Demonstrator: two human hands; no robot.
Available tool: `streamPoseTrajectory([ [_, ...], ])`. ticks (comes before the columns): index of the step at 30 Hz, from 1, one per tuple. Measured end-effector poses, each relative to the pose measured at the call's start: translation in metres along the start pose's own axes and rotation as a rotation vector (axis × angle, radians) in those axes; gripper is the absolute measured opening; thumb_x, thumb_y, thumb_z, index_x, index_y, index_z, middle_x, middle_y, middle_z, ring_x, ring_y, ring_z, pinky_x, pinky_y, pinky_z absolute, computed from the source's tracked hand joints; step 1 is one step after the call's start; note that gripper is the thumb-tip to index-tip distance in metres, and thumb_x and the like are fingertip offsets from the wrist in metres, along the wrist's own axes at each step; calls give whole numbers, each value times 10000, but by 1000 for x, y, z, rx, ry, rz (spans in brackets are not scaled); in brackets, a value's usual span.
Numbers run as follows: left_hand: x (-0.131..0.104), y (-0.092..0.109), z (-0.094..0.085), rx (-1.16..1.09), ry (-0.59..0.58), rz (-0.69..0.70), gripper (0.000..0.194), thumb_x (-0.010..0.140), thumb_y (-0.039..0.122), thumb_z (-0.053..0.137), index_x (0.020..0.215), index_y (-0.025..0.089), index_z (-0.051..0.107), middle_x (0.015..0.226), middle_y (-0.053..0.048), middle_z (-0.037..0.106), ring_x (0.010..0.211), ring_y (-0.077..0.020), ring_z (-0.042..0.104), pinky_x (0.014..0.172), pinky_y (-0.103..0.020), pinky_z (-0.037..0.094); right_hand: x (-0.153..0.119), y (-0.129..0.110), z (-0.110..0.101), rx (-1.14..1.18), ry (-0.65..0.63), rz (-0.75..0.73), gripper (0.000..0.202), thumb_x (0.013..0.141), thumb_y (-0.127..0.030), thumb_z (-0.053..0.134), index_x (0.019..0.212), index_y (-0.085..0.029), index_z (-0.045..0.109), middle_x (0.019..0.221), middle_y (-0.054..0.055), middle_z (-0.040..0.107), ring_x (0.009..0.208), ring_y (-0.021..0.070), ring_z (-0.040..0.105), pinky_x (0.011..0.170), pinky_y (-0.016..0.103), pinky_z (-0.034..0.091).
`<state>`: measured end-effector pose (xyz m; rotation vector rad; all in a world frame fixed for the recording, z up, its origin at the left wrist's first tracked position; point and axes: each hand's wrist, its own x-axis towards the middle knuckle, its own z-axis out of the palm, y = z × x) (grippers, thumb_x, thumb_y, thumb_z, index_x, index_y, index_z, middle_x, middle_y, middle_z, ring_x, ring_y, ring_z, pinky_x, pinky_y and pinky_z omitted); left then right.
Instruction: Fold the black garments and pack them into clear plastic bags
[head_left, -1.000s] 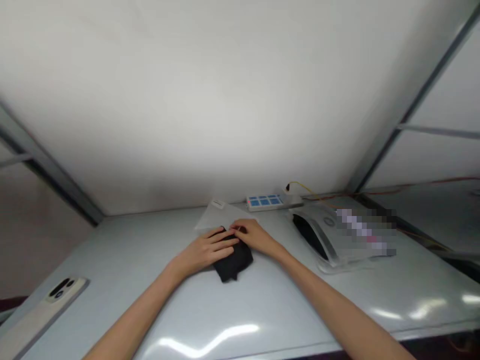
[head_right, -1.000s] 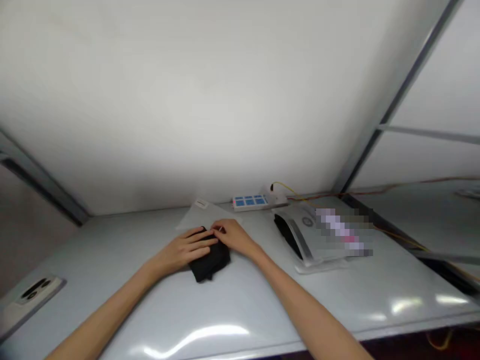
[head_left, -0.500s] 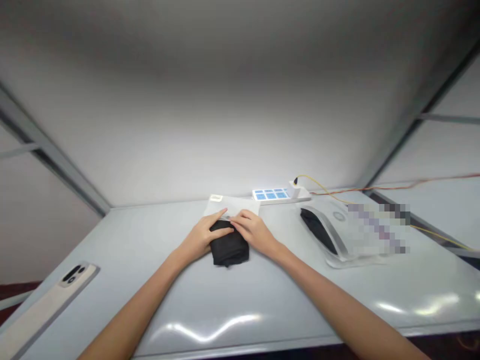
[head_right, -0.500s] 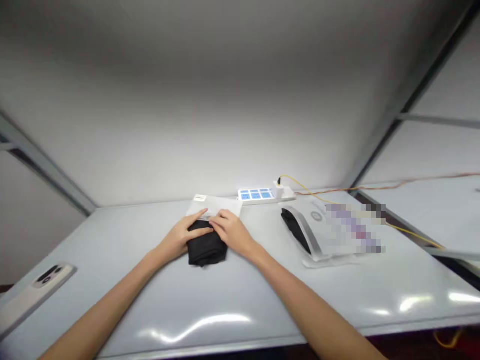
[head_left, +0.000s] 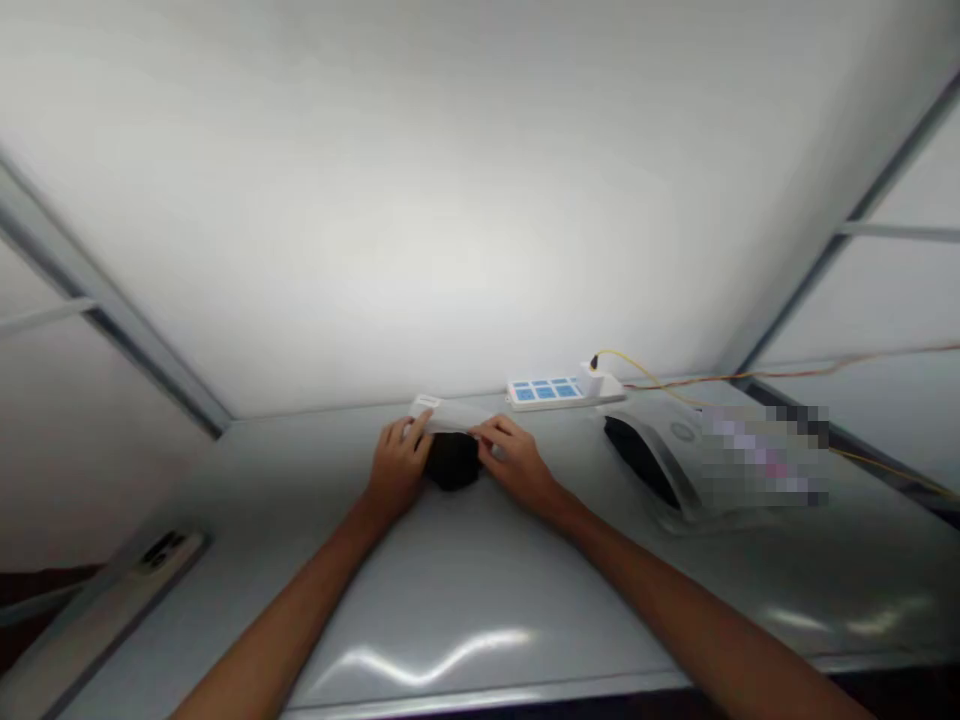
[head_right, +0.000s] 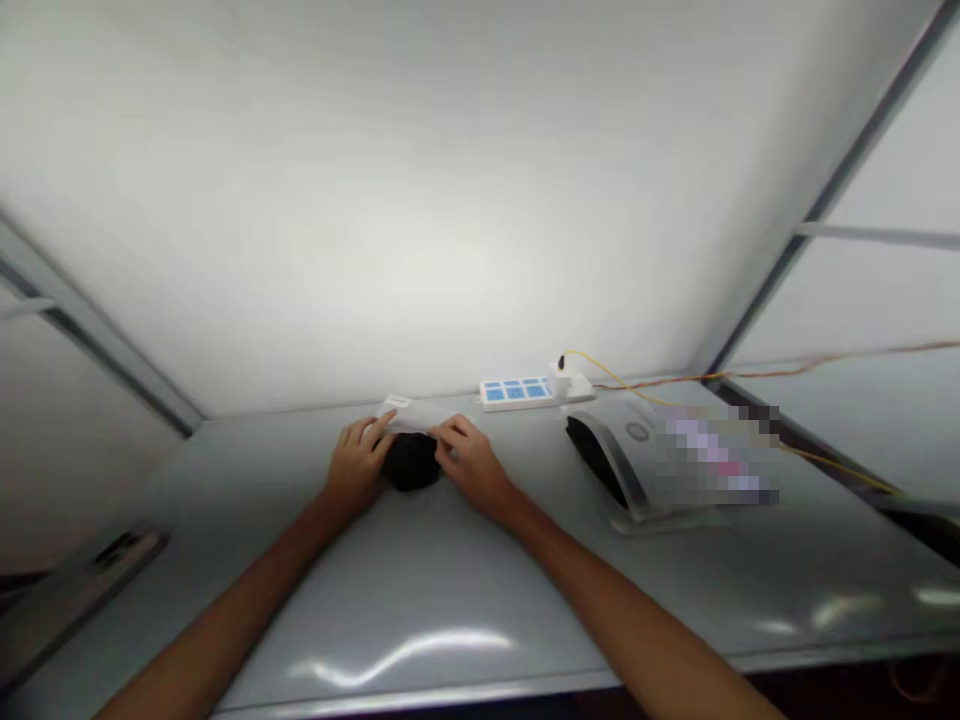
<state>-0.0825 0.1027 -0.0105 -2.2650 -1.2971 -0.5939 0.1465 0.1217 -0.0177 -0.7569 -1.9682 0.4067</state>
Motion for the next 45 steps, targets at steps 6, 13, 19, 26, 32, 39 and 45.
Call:
streamPoseTrajectory([
  [6,7,19,1,42,-31,-36,242,825,27,580,973,153,724,1509,-154,530,1438,-383,423,1130,-525,423,-3,-4,0,-53,164,-66,256,965,-156,510,1112,-233,704,994,61,622,936,193,629,871,340,546],
  [13,5,21,-8,77,-56,-158,196,787,207,697,964,134,740,1345,-189,647,1127,-404,626,893,-517,532,-5,-5,6,-157,15,-63,405,927,-110,484,1287,-227,628,1149,102,601,1084,237,596,987,433,522],
  [19,-2,11,-7,25,-58,-210,320,765,276,745,1069,175,737,1284,-134,702,1053,-340,678,898,-434,552,4,4,2,-277,-65,296,419,861,-136,571,1273,-161,641,1173,129,654,1106,269,590,1000,414,477],
  [26,5,13,-7,78,-81,-330,306,801,269,687,1095,195,734,1196,-125,735,1003,-347,693,791,-416,556,7,0,-4,-201,-198,350,434,850,-129,578,1277,-155,651,880,42,732,749,181,645,745,280,481],
  [32,7,12,-12,121,-149,-364,217,851,239,664,1038,153,732,1080,-152,735,857,-325,704,710,-405,552,-1,-15,8,-89,-222,291,462,853,-97,541,1303,-167,618,945,55,739,797,184,666,780,293,503],
  [39,6,26,-13,88,-182,-278,239,859,259,699,1057,128,716,1139,-185,687,960,-342,695,771,-414,571,-2,-24,11,-212,-206,347,646,842,-295,662,1440,-163,457,1244,146,674,1108,289,653,909,355,502],
  [45,4,23,-8,50,-196,-162,245,864,195,692,1106,170,717,1313,-153,657,1124,-320,671,914,-416,567,5,-16,2,-428,-269,416,571,861,-135,557,1419,-219,466,1156,102,732,1000,260,696,799,312,479],
])
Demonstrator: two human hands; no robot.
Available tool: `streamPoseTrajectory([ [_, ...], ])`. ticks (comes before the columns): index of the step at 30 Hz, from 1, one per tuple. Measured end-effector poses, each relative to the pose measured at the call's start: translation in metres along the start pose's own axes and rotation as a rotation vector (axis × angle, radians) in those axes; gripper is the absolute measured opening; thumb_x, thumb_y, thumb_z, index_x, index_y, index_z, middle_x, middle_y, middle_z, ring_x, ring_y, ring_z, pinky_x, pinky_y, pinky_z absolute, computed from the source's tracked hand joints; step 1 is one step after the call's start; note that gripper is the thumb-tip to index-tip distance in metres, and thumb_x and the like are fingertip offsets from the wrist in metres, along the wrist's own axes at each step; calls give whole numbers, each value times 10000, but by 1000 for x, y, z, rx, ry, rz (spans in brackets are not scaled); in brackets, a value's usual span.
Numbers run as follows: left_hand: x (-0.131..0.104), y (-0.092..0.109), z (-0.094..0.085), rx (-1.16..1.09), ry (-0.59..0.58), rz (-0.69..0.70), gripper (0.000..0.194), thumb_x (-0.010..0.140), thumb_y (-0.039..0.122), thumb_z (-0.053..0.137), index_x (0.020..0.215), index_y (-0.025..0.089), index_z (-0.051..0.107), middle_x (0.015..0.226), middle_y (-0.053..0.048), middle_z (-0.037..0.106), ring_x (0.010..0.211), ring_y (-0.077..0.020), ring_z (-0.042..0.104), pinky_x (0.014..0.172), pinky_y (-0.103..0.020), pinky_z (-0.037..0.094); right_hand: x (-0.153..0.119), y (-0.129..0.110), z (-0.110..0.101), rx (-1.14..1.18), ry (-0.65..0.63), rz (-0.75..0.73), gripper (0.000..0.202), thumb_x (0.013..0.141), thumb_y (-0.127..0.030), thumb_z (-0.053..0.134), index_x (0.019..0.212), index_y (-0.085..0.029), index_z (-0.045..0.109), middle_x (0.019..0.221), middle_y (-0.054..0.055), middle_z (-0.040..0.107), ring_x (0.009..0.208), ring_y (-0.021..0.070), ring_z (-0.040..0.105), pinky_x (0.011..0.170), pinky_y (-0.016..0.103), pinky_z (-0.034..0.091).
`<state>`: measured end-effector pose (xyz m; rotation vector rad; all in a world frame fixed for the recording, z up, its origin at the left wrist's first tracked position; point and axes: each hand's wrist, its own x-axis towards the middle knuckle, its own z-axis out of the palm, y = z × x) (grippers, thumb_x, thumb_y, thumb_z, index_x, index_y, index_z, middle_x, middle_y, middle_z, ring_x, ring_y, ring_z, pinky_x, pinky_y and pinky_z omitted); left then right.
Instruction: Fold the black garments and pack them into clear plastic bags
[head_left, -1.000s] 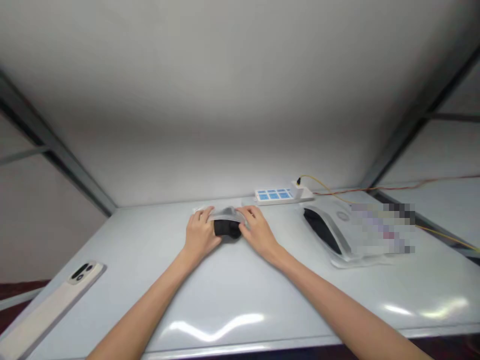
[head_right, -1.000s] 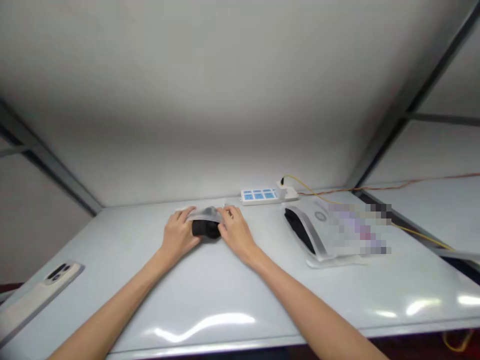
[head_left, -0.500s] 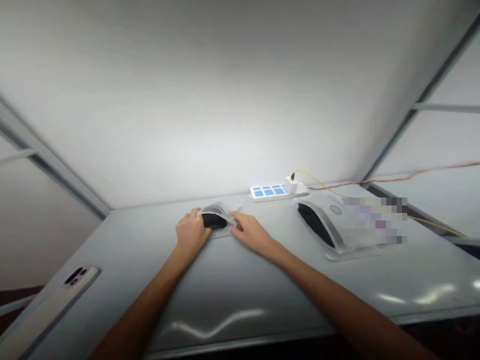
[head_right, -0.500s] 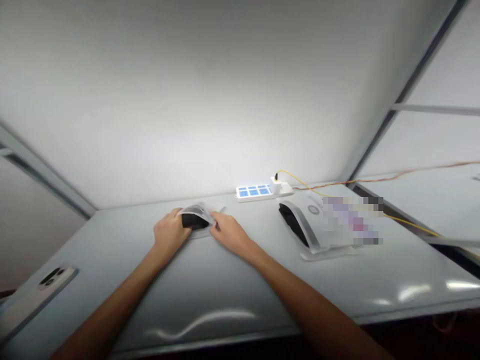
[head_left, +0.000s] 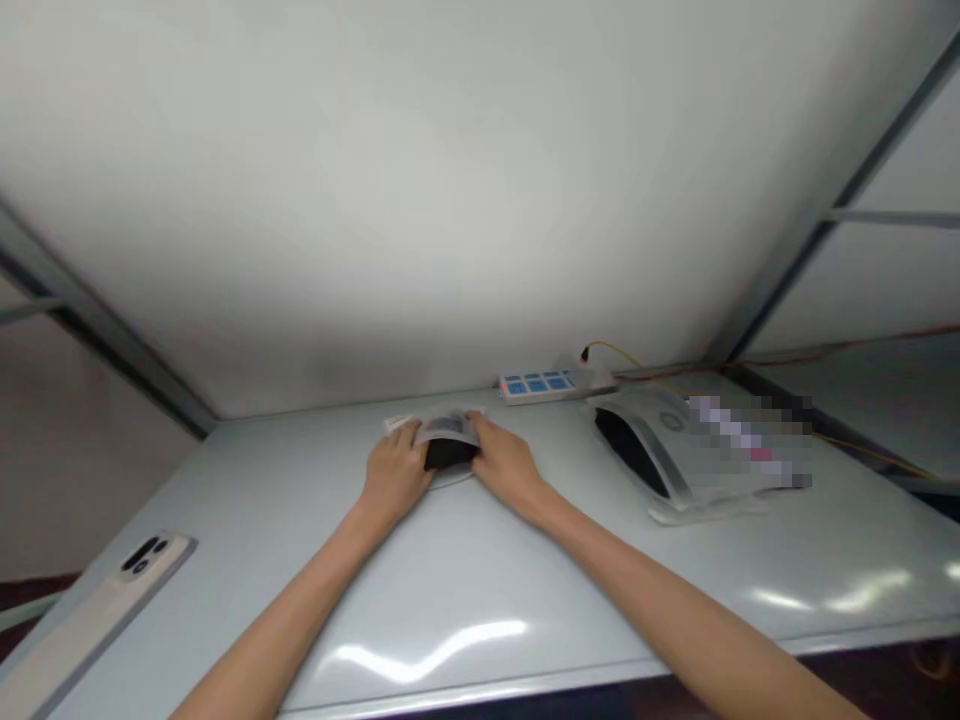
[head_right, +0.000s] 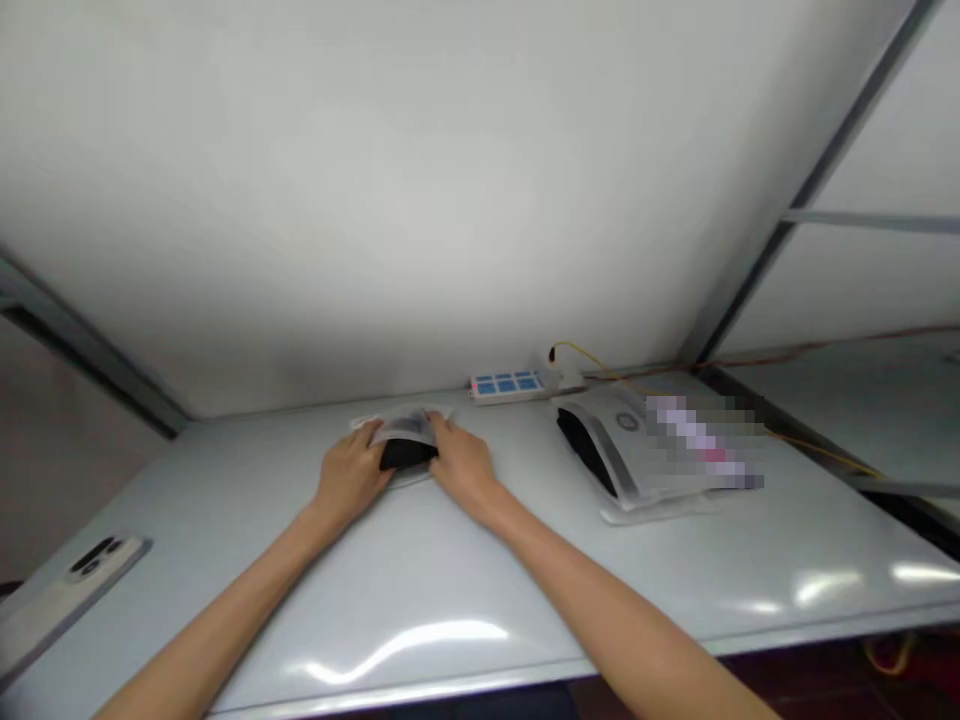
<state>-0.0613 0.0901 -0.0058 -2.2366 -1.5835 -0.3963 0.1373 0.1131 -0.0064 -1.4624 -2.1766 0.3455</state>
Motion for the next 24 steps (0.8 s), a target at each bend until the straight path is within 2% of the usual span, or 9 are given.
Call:
streamPoseTrajectory([
  [6,2,9,0,56,8,23,343,900,79,577,1208,183,686,1413,-146,586,1172,-305,634,931,-410,566,3,4,0,-69,7,66,443,922,-185,522,1366,-195,525,988,105,764,892,268,710,716,314,448],
  [8,1,11,1,74,11,19,340,909,66,549,1194,187,691,1406,-148,587,1162,-303,624,911,-408,568,4,5,1,-72,-7,59,458,920,-187,524,1378,-203,519,931,83,766,858,255,712,687,297,434],
  [12,0,4,1,102,22,-8,286,908,55,539,1123,134,708,1401,-217,570,1125,-348,613,888,-471,557,4,9,1,-51,-33,6,457,952,-234,508,1408,-258,506,886,30,761,817,221,708,678,270,425],
  [13,0,1,1,84,43,12,274,904,73,567,1137,123,702,1429,-242,537,1146,-373,598,900,-504,545,3,10,1,-55,-36,-10,466,963,-244,493,1428,-266,491,893,28,761,811,219,707,684,272,430],
  [15,-1,-8,-2,1,101,142,321,903,161,646,1222,147,672,1524,-253,431,1255,-421,526,963,-571,499,2,11,0,-89,-41,-39,507,978,-248,462,1484,-258,446,934,48,766,818,230,707,704,289,447],
  [17,-3,-17,-4,-103,146,330,364,928,249,662,1291,246,638,1566,-184,396,1341,-391,466,1036,-567,453,1,12,-1,-131,-50,-60,558,986,-241,436,1541,-236,385,991,77,768,852,248,710,733,309,462],
  [19,-5,-23,-4,-175,159,458,299,989,251,583,1277,313,631,1487,-108,498,1305,-302,510,1054,-492,451,0,14,-4,-152,-67,-75,611,984,-227,435,1584,-213,322,1007,95,768,869,258,711,752,319,471],
  [21,-6,-25,-1,-210,160,490,247,1017,207,516,1218,274,644,1290,-88,623,1129,-242,598,975,-417,494,-1,17,-7,-161,-96,-145,671,975,-196,442,1617,-218,249,1024,94,765,879,250,706,771,315,475],
  [24,-6,-21,7,-216,146,474,208,1024,186,487,1155,209,647,1011,-80,667,900,-224,623,823,-373,523,-1,23,-15,-201,-175,-387,692,967,-146,444,1615,-303,262,1065,63,738,882,218,680,781,298,476],
])
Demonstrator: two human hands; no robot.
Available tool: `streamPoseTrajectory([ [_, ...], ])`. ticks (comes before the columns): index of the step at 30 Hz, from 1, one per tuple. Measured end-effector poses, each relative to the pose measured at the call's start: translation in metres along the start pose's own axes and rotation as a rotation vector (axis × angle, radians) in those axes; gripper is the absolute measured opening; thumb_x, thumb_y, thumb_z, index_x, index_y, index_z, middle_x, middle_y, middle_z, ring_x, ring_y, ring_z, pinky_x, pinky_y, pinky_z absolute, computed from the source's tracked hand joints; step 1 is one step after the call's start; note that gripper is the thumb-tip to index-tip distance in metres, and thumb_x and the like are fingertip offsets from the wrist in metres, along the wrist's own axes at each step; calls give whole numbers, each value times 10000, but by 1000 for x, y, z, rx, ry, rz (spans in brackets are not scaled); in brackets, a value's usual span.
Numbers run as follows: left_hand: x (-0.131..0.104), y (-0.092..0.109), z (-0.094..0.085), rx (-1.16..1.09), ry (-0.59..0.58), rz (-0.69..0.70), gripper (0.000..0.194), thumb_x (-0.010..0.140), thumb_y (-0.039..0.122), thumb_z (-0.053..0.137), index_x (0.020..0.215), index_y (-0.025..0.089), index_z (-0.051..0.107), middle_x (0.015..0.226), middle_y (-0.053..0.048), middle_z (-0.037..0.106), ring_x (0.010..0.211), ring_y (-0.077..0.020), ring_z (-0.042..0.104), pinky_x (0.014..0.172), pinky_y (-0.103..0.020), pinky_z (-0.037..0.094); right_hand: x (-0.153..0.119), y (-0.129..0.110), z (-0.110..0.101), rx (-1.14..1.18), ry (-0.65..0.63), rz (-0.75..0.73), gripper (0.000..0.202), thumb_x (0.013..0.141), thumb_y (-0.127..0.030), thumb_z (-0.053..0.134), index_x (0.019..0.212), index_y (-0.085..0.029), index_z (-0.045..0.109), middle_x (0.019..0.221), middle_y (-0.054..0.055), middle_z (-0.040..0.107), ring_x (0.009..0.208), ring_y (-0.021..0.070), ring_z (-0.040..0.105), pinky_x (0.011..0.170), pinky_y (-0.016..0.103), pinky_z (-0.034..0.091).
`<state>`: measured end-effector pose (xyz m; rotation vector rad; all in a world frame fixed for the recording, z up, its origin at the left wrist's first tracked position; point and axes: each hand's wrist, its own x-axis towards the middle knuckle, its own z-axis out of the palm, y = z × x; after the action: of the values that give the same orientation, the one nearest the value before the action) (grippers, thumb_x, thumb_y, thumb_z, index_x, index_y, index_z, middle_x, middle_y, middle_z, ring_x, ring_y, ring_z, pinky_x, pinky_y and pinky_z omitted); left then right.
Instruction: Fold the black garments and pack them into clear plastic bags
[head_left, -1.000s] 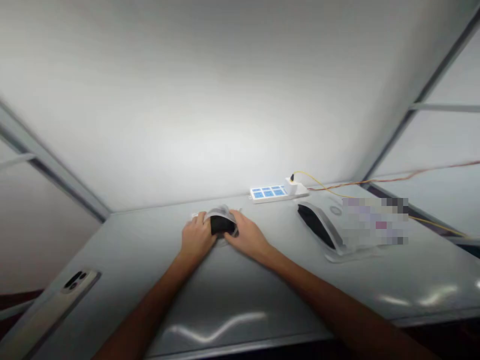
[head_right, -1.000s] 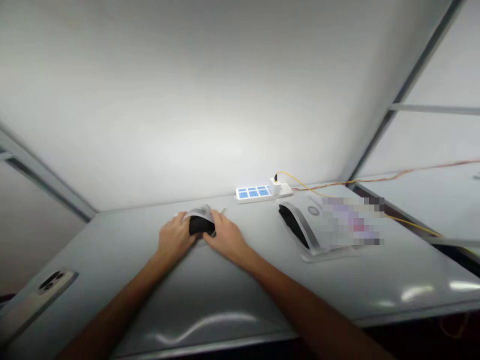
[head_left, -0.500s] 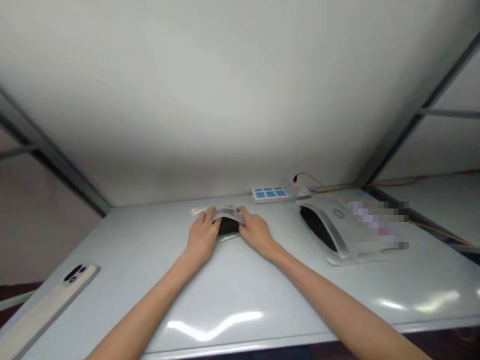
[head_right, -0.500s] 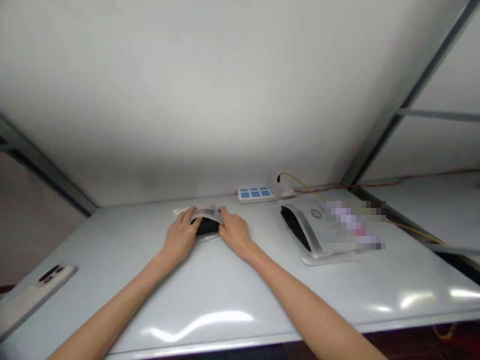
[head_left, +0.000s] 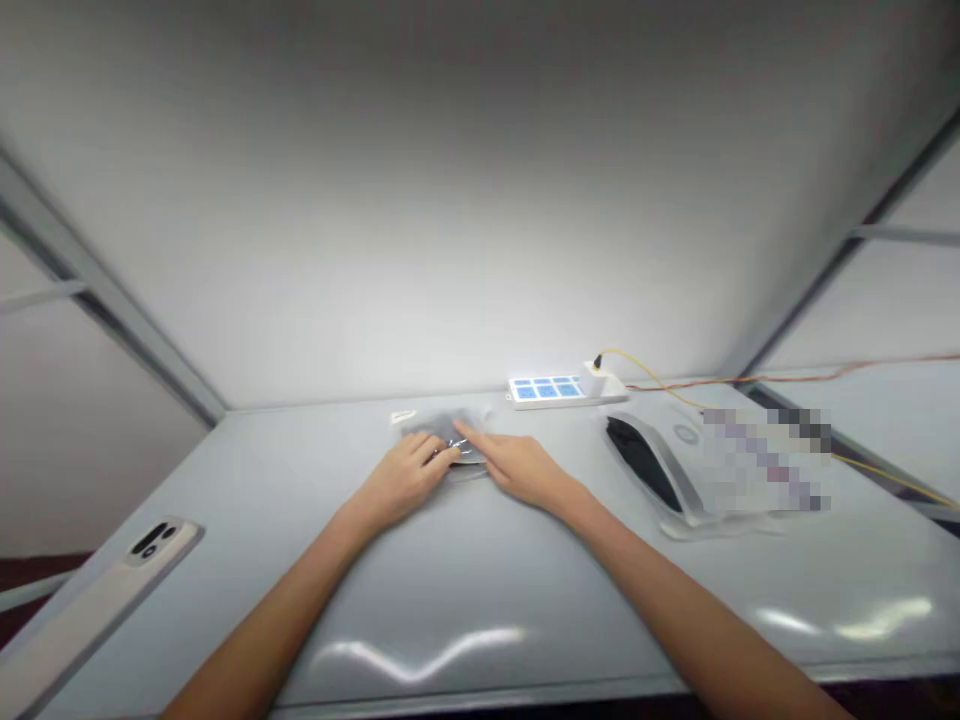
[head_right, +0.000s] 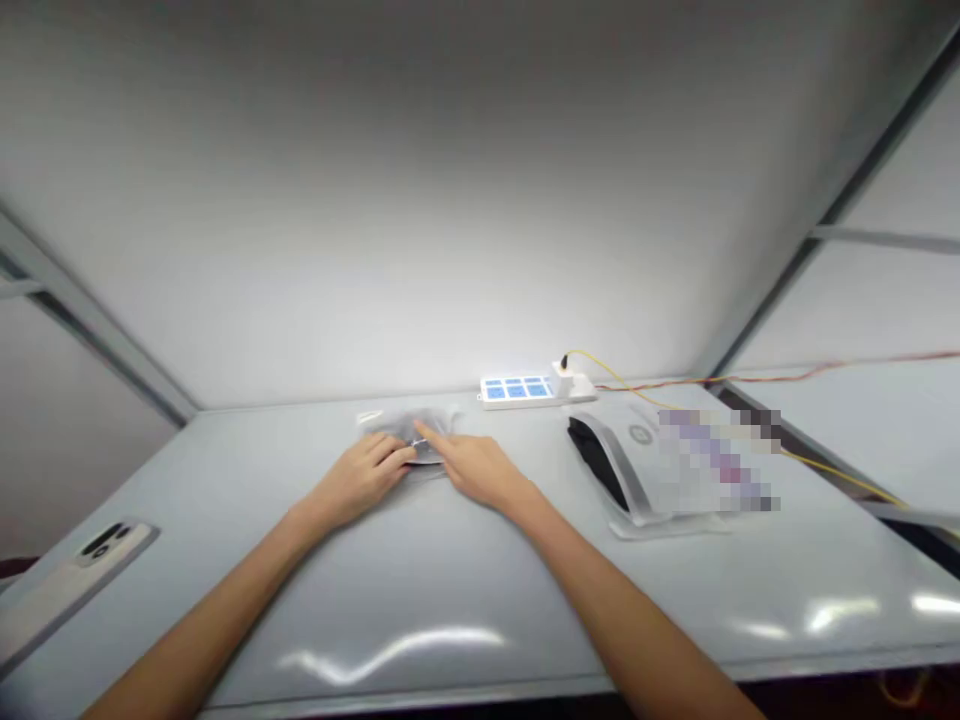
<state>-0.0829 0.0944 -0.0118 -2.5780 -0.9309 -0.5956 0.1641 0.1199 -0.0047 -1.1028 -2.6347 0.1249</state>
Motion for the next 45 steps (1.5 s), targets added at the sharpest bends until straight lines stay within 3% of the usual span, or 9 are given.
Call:
streamPoseTrajectory([
  [6,2,2,2,-17,-31,0,214,1030,183,477,1132,222,661,940,-62,667,853,-220,630,772,-357,520,-6,-1,-18,-53,115,-155,466,991,-438,564,1444,-329,571,1040,80,632,912,229,592,801,346,499],
  [10,-4,-8,-11,-80,-6,-48,369,1012,378,562,1360,257,582,1329,-108,627,1217,-273,585,1030,-434,474,-4,-9,-20,1,330,-195,382,996,-454,547,1265,-240,715,1158,131,626,1087,279,568,964,446,492],
  [15,-12,-27,-11,-84,-111,-88,932,901,698,584,1627,252,206,1675,-146,252,1528,-371,258,1214,-549,280,-2,-4,-8,13,212,-256,768,932,-519,646,1593,-276,339,1653,143,293,1511,342,267,1208,540,290],
  [24,-21,-40,1,-109,-302,-143,756,1005,614,459,1630,326,146,1714,-68,53,1567,-347,114,1255,-533,200,1,21,18,59,-67,-166,674,1065,-505,382,1636,-328,69,1711,73,-29,1572,300,-34,1245,594,138],
  [30,-36,-63,-5,-311,-295,-308,634,1038,498,454,1610,310,256,1713,-96,84,1528,-374,264,1206,-537,317,-1,16,4,104,-39,-142,564,1059,-464,420,1588,-293,331,1715,87,78,1575,318,29,1241,617,144],
  [34,-31,-55,-6,-399,-301,-274,505,1057,347,410,1561,342,376,1665,-82,297,1473,-335,398,1171,-535,372,-1,0,-12,106,169,-117,342,1044,-425,470,1176,-208,698,1607,107,415,1547,314,212,1238,605,189],
  [37,-22,-40,-5,-485,-306,-189,522,1036,281,419,1547,383,388,1610,-29,420,1463,-258,425,1194,-500,348,-2,-9,-15,82,185,-154,384,978,-488,580,1209,-198,678,1545,123,496,1495,328,323,1234,586,213],
  [41,-17,-37,-6,-797,-231,-268,524,982,326,505,1505,329,486,1579,-43,467,1463,-272,423,1224,-513,270,-6,-14,-13,44,12,-87,1042,709,-707,770,1554,-229,392,1662,206,248,1486,474,264,1165,667,246],
  [45,-19,-46,-9,-958,-108,-421,552,964,332,502,1511,258,481,1547,-98,506,1414,-301,487,1171,-509,363,-11,-26,-16,34,-80,80,1003,740,-568,794,1592,-384,299,1560,197,412,1317,451,493,1016,587,426],
])
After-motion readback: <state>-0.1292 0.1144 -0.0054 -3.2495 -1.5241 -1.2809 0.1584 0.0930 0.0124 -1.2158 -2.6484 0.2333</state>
